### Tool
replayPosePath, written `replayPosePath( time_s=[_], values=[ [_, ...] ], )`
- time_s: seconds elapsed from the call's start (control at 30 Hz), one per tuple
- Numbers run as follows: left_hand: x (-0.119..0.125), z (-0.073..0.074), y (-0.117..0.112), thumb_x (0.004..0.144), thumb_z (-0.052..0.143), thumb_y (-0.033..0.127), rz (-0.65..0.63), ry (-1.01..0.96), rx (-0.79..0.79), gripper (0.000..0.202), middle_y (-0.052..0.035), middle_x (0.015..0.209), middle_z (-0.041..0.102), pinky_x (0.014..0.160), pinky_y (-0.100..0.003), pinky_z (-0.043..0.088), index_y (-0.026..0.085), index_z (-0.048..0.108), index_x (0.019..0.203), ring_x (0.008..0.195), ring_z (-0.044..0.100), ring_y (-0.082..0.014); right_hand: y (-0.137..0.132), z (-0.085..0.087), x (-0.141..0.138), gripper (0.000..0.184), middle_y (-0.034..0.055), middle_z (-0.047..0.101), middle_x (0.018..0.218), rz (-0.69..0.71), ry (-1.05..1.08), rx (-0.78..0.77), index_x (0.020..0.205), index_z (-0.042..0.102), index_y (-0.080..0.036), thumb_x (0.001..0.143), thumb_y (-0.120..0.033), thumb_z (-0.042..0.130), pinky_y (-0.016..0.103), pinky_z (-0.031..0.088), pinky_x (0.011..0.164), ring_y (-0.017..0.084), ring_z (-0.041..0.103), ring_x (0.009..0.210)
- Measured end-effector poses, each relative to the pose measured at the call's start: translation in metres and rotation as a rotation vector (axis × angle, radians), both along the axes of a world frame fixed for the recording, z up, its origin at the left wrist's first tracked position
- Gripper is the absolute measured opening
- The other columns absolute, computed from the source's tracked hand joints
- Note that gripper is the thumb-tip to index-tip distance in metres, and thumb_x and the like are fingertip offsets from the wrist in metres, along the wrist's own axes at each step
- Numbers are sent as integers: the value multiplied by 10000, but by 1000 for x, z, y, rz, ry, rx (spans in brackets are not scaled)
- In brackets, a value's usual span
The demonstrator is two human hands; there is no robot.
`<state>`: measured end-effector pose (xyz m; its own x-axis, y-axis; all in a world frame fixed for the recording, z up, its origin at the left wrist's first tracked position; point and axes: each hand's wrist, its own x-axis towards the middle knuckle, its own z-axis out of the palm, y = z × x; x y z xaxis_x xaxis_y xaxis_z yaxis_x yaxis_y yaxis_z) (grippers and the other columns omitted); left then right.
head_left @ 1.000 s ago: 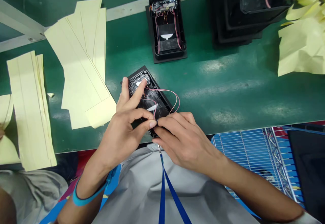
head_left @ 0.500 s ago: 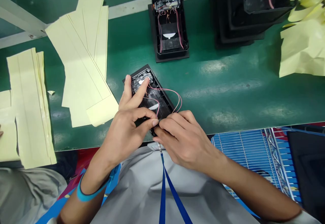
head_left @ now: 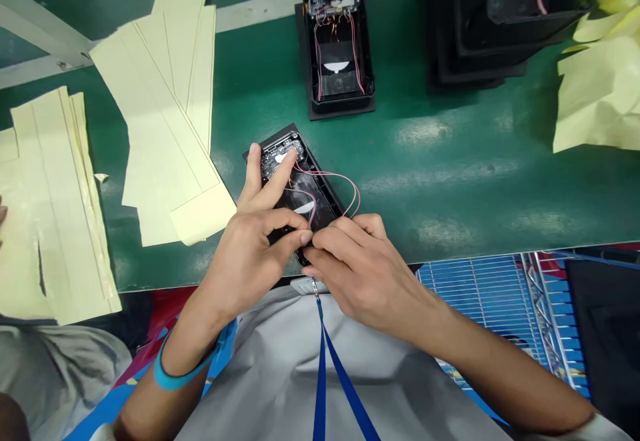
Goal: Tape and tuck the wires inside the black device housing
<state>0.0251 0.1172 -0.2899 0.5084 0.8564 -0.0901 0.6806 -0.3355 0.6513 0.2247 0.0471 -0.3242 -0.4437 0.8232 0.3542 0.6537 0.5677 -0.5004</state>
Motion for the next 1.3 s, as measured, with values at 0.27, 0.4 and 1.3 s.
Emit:
replayPosePath(
  time_s=[0.27, 0.4, 1.3],
  values=[
    [-1, -3, 2, 996, 694, 185, -26, -57, 18, 197, 254, 1765, 209, 1494, -516, 241, 255, 793, 841, 1759, -61, -292, 0, -4, 2, 144, 31, 682, 980, -16, 7, 1, 1082, 732, -112, 1107, -224, 646, 433, 361, 907, 157, 568, 911],
    [-1, -4, 2, 1004, 710, 213, -22, -88, 19, 183, 253, 1771, 189, 1467, -474, 337, 252, 796, 847, 1768, 9, -297, -1, -3, 6, 146, 45, 703, 990, 16, 92, 16, 1132, 746, -111, 1076, -228, 679, 435, 391, 901, 165, 609, 912],
    [-8, -5, 5, 985, 762, 307, 3, -131, -78, 136, 277, 1752, 216, 1501, -586, 73, 306, 806, 856, 1754, -100, -287, -14, 20, -16, 286, 74, 329, 1819, -247, -105, -83, 1188, 745, -217, 1030, -448, 687, 717, 27, 1396, 380, 170, 1737]
  ],
)
